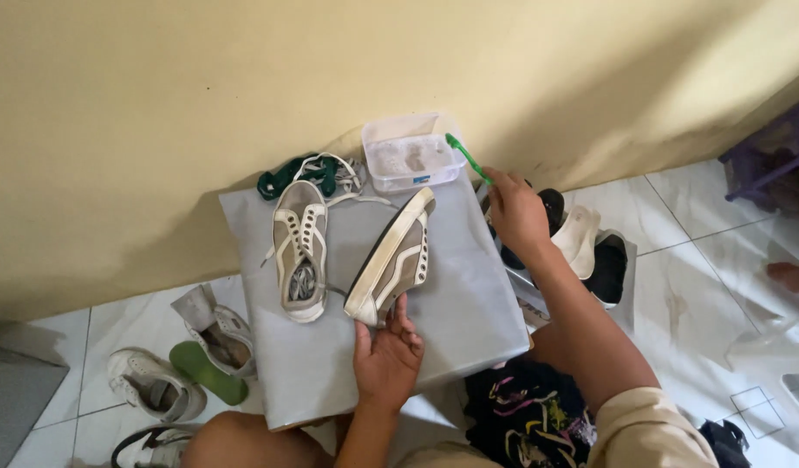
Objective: The person sits on the floor and scrubs a white sneaker with a green toothbrush dipped in soapy water. They clean the sole, sides, and upper parts of the shoe, then wipe it with a black cloth. The person repeats the scrubbing process on the shoe's upper surface.
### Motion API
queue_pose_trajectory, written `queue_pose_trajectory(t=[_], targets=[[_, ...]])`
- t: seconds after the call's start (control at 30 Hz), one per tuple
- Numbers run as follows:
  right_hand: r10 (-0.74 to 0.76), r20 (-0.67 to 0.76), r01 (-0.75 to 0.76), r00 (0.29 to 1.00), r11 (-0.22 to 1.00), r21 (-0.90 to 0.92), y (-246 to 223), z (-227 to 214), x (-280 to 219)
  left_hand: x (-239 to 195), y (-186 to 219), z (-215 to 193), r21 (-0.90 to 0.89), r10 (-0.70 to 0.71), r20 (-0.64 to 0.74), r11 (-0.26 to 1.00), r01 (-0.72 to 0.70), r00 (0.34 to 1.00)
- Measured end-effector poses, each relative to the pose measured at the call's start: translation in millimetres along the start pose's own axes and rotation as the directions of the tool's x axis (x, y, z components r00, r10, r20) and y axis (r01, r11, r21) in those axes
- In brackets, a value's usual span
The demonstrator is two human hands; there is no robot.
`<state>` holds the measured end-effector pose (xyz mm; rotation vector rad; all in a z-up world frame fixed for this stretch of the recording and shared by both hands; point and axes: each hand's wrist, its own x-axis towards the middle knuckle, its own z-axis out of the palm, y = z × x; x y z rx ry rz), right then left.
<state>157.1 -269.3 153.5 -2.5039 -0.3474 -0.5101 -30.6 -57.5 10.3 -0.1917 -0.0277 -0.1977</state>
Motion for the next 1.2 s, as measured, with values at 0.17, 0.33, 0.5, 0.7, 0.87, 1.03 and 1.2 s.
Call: queue_pose_trajectory(t=[0.17,0.33,0.5,0.7,0.87,1.03,1.2], targets=[[-0.035,0.051,0.034,0.998,0.999,0.027,1,10,-1,0,-1,1,-0.008,0.02,0.032,1.0,-0.02,0.999],[-0.042,0.004,0.042,0.999,0.998,0.038,1,12,-10,2,0,-7,-0.067,0.004,0.056,0.998,-0.001,0.998],[-0.01,-0.022,0.013,1.0,0.992,0.122,6,13,-21,-1,-2,-7,-0.114,0.02,0.101,0.993,-0.008,0.995],[-0.079,-0.059,0.085,0.995,0.991,0.106,15,9,-22,1,-2,-7,-0.057,0.035,0.115,0.998,-0.029,0.993],[-0.024,-0.015,0.026,1.0,0.993,0.119,22,9,-19,3,-3,-4,-0.071,0.035,0.104,0.997,-0.027,0.994],[-0.14,-0.15,0.16,0.979,0.979,0.125,20,13,-19,3,-3,-1,-0.034,0.051,0.079,0.998,-0.049,0.996],[-0.063,-0.077,0.082,0.995,0.96,0.269,34,25,-18,0,-3,1,-0.055,0.025,0.079,0.998,-0.021,0.997]])
